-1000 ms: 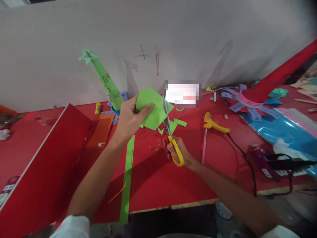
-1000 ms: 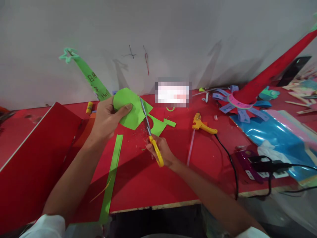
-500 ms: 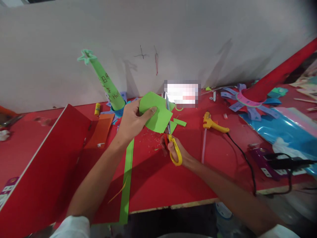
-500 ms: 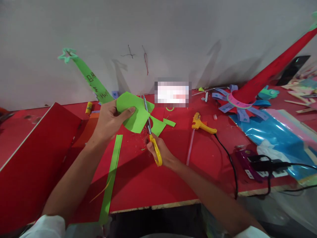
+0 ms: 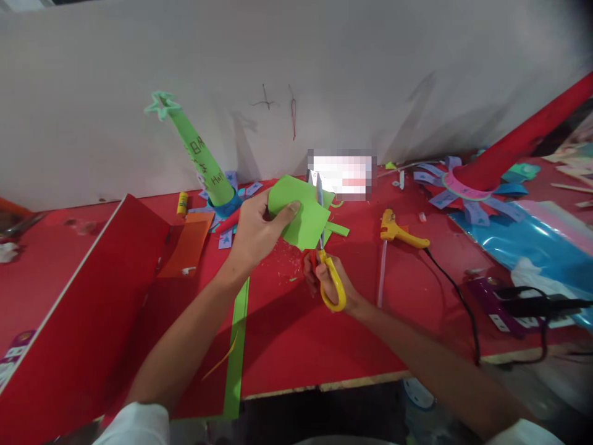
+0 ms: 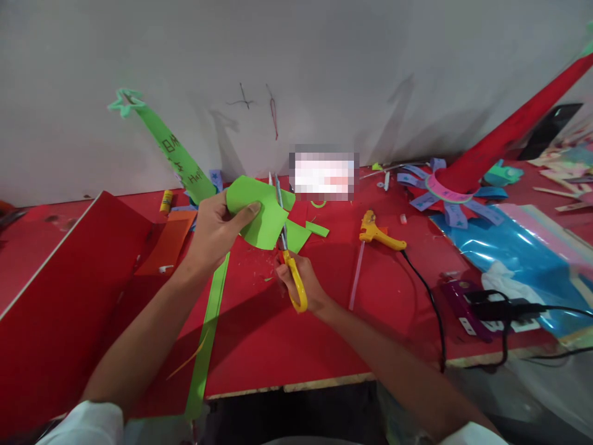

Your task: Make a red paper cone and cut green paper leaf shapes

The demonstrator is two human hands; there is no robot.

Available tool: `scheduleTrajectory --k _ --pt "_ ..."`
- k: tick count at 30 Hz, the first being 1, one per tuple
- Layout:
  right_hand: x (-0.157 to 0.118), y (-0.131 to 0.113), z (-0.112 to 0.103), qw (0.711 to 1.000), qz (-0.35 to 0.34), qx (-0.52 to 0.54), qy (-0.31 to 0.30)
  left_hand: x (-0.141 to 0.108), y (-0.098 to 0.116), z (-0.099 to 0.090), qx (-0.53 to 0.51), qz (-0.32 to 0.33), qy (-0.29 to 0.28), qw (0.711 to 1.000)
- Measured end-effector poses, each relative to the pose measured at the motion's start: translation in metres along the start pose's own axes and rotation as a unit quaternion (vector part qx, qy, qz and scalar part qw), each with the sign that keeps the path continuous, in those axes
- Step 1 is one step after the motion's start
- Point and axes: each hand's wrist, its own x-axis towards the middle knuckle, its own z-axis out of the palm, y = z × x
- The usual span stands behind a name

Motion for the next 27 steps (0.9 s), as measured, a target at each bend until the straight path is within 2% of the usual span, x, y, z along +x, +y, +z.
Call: scheduleTrajectory --k 7,14,18,23,27 --pt "-0.003 0.006 0.006 0.999 0.020 0.001 0.036 -0.007 -0.003 0.011 -0.041 -0.022 0.008 0.999" --pt "-0.005 0.003 0.012 0.996 0.031 0.049 0.067 -0.008 -0.004 0.016 -0.076 -0.034 0.014 0.996" --pt "-0.003 -0.001 0.007 0.996 0.024 0.055 0.072 0.000 -0.006 0.008 -0.069 -0.028 0.001 0.997" --pt "0.003 0.001 0.006 0.998 0.017 0.055 0.039 0.013 -0.006 -0.014 -0.043 0.007 -0.041 0.998" --pt "0.003 0.004 0.010 0.999 -0.008 0.033 0.028 0.017 -0.008 -0.025 0.016 0.052 -0.031 0.998"
